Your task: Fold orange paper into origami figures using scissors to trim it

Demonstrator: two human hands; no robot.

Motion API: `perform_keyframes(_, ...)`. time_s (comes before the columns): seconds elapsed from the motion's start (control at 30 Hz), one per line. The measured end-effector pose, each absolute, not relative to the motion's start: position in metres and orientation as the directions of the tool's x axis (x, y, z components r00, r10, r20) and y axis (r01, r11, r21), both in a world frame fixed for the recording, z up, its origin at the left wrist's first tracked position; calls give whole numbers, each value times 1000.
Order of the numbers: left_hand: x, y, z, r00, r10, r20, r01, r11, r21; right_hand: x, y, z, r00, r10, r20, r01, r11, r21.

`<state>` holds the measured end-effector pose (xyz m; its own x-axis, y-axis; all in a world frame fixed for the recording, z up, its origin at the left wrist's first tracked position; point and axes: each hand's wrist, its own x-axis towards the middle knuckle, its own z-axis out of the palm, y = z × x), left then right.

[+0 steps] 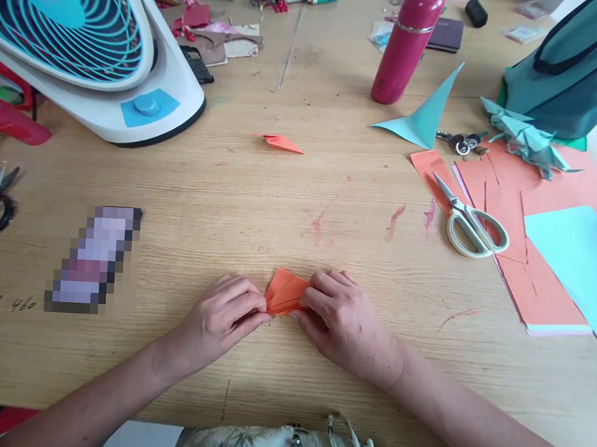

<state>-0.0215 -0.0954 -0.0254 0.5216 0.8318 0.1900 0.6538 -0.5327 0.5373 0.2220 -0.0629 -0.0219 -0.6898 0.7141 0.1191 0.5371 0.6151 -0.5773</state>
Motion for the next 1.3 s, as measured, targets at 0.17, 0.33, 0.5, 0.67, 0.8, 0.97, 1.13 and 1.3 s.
perform_keyframes(0.17, -21, -97, -20, 509, 851, 128, 653, -479, 587, 221, -62, -23, -687, 720, 98, 548, 601, -581)
perform_keyframes(0.33, -25, -101, -17, 499, 861, 97, 657, -449, 605, 225, -62, -26, -712, 691, 126, 524, 642, -559)
perform_keyframes(0.5, -34, -103, -16, 495, 863, 104, 635, -441, 634, 231, -61, -29, -767, 631, 116, 493, 696, -522)
perform_keyframes(0.67, -31, -100, -15, 528, 841, 121, 642, -488, 591, 230, -60, -27, -767, 630, 120, 488, 694, -530)
perform_keyframes(0.8, -27, -98, -16, 517, 844, 143, 655, -498, 568, 228, -60, -25, -764, 637, 108, 488, 679, -549)
perform_keyframes(0.97, -26, -98, -17, 524, 840, 140, 676, -510, 531, 227, -60, -26, -746, 658, 103, 500, 656, -566)
perform_keyframes(1.13, -23, -99, -18, 489, 865, 110, 698, -464, 545, 224, -60, -24, -719, 692, 69, 534, 613, -582)
perform_keyframes(1.3, -17, -104, -20, 442, 891, 100, 724, -420, 547, 220, -62, -20, -692, 720, 58, 570, 593, -568)
